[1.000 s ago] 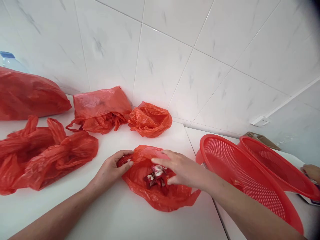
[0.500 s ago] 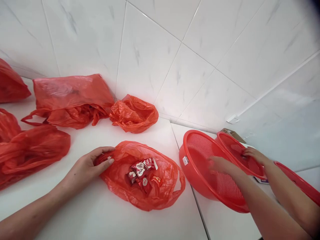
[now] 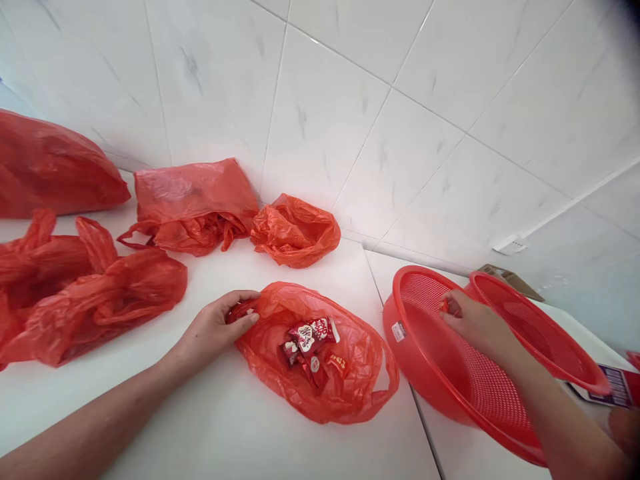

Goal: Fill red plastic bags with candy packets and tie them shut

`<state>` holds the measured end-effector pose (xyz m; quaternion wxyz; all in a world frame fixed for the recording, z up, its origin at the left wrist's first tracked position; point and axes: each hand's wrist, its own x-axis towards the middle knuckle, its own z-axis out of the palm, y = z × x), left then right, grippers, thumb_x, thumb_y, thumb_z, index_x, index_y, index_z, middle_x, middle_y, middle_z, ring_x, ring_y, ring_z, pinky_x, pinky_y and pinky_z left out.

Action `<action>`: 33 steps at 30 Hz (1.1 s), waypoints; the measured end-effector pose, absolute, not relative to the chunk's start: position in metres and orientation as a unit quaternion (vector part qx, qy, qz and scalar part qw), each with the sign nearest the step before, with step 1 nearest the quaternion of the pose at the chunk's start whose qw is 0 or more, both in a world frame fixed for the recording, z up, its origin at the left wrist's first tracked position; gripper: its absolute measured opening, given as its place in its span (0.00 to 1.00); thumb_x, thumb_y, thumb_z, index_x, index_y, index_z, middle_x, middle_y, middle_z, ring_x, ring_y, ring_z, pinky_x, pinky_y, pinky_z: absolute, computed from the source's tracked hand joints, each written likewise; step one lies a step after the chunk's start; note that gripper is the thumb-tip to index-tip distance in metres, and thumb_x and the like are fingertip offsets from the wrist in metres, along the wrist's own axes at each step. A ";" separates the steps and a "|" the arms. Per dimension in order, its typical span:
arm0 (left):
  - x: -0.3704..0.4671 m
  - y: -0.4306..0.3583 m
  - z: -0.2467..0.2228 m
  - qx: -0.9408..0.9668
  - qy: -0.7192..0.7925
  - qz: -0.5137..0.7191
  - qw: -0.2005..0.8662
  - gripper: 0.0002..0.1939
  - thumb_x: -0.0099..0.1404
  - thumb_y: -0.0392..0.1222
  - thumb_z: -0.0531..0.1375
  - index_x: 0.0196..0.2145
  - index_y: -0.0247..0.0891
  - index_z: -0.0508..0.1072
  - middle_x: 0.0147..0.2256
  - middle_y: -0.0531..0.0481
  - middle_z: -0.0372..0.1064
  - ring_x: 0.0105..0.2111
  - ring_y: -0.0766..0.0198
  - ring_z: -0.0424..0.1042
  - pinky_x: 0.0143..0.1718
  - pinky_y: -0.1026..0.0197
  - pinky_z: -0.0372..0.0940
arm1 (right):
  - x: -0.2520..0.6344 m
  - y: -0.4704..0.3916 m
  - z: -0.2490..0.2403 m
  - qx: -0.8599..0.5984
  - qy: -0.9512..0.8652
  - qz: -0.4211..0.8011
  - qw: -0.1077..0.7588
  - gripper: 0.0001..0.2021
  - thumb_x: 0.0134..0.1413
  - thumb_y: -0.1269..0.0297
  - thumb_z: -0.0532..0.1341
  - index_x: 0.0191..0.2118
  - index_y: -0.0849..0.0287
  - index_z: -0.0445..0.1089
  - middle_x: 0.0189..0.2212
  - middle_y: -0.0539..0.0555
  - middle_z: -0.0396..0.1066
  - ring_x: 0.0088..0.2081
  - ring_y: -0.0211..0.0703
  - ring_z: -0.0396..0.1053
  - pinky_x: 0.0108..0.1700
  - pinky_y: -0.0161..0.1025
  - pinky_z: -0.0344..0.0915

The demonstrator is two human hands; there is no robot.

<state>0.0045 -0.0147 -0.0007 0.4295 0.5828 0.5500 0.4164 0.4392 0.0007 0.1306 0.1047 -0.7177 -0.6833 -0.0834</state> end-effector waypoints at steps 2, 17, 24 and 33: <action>0.004 -0.015 -0.001 0.582 0.548 0.416 0.433 0.25 0.58 0.56 0.59 0.50 0.42 0.68 0.46 0.47 0.72 0.44 0.53 0.72 0.45 0.54 0.68 | 0.410 -0.012 0.144 -0.704 -0.695 -0.093 0.112 0.08 0.52 0.59 0.57 0.37 0.54 0.67 0.34 0.51 0.73 0.28 0.43 0.70 0.25 0.36 0.62; 0.004 -0.017 0.004 0.586 0.533 0.436 0.426 0.22 0.57 0.53 0.59 0.47 0.40 0.69 0.47 0.46 0.71 0.45 0.52 0.71 0.49 0.51 0.65 | 0.313 -0.062 0.102 -0.474 -0.853 -0.128 0.178 0.13 0.60 0.65 0.54 0.50 0.55 0.63 0.38 0.54 0.73 0.37 0.43 0.73 0.38 0.39 0.70; 0.004 -0.014 -0.001 0.582 0.535 0.433 0.433 0.22 0.58 0.53 0.59 0.48 0.41 0.69 0.46 0.46 0.71 0.45 0.52 0.71 0.49 0.50 0.65 | 0.364 -0.112 0.039 -0.550 -0.788 -0.083 0.264 0.08 0.58 0.63 0.56 0.42 0.54 0.68 0.39 0.55 0.73 0.38 0.43 0.73 0.41 0.37 0.71; 0.004 -0.015 -0.002 0.570 0.541 0.433 0.441 0.24 0.57 0.55 0.59 0.49 0.42 0.68 0.46 0.46 0.72 0.44 0.52 0.72 0.47 0.52 0.67 | 0.378 -0.111 0.023 -0.744 -0.596 0.016 0.300 0.27 0.52 0.43 0.54 0.52 0.55 0.66 0.53 0.58 0.68 0.50 0.57 0.67 0.37 0.43 0.71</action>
